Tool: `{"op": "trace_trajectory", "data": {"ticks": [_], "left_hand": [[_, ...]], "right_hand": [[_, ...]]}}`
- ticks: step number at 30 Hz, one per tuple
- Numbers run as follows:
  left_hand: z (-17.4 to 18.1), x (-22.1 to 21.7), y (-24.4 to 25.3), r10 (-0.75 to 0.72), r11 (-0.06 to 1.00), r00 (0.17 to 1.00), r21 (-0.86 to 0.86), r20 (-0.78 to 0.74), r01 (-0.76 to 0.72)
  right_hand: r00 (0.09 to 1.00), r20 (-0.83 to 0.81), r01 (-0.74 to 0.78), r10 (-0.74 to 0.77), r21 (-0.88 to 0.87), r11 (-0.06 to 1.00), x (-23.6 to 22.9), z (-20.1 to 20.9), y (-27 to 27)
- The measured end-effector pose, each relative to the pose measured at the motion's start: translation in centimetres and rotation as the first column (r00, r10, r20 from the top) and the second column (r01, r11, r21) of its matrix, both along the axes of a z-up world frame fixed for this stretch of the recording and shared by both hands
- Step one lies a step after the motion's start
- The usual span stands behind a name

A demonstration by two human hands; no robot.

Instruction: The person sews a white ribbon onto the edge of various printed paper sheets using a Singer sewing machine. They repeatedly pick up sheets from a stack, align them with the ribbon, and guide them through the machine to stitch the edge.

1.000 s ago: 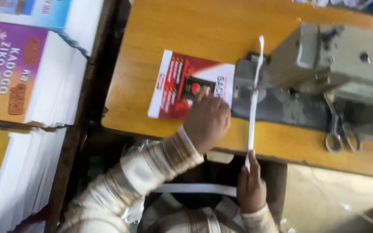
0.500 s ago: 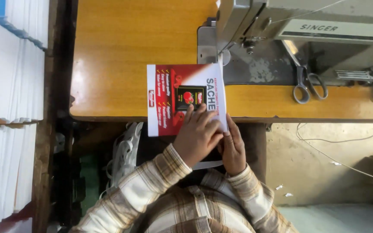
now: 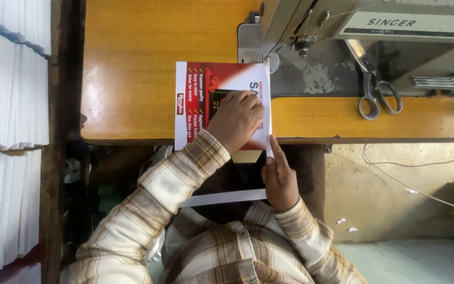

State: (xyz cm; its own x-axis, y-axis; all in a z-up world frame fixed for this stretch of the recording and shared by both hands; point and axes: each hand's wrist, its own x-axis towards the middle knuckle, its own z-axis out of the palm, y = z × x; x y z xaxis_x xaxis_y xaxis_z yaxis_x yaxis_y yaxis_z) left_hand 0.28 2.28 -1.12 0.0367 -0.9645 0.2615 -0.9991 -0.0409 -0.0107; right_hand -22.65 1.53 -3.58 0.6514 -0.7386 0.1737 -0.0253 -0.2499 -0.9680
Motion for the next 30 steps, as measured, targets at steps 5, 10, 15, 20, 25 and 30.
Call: {"op": "trace_trajectory", "data": {"ticks": [5, 10, 15, 20, 25, 30], "left_hand": [[2.2, -0.5, -0.3, 0.002, 1.0, 0.997, -0.023, -0.074, -0.004], [2.2, -0.3, -0.4, -0.007, 1.0, 0.995, 0.002, -0.097, 0.007], [1.8, -0.5, -0.7, -0.007, 0.998, 0.998, -0.058, -0.055, 0.004], [3.0, -1.4, -0.4, -0.023, 0.994, 0.999, -0.112, -0.046, 0.018], [4.7, -1.2, -1.4, -0.053, 0.993, 0.997, -0.106, -0.048, 0.048], [3.9, -0.9, -0.8, -0.052, 0.998, 0.995, -0.049, -0.09, 0.048]], "right_hand": [[0.985, -0.163, 0.021, -0.048, -0.16, 0.987, -0.2, 1.2, -0.2], [0.963, -0.245, 0.04, -0.108, -0.266, 0.963, 0.1, 3.5, 0.3], [0.945, -0.275, 0.05, -0.179, -0.417, 0.907, -0.6, -0.1, 0.3], [0.942, -0.285, -0.028, -0.178, -0.595, 0.803, -1.0, -1.7, 0.1], [0.996, -0.076, 0.043, -0.045, -0.032, 0.999, -0.3, -0.1, -0.6], [0.998, 0.026, 0.049, -0.052, 0.103, 0.994, 0.1, 0.1, -0.1]]}}
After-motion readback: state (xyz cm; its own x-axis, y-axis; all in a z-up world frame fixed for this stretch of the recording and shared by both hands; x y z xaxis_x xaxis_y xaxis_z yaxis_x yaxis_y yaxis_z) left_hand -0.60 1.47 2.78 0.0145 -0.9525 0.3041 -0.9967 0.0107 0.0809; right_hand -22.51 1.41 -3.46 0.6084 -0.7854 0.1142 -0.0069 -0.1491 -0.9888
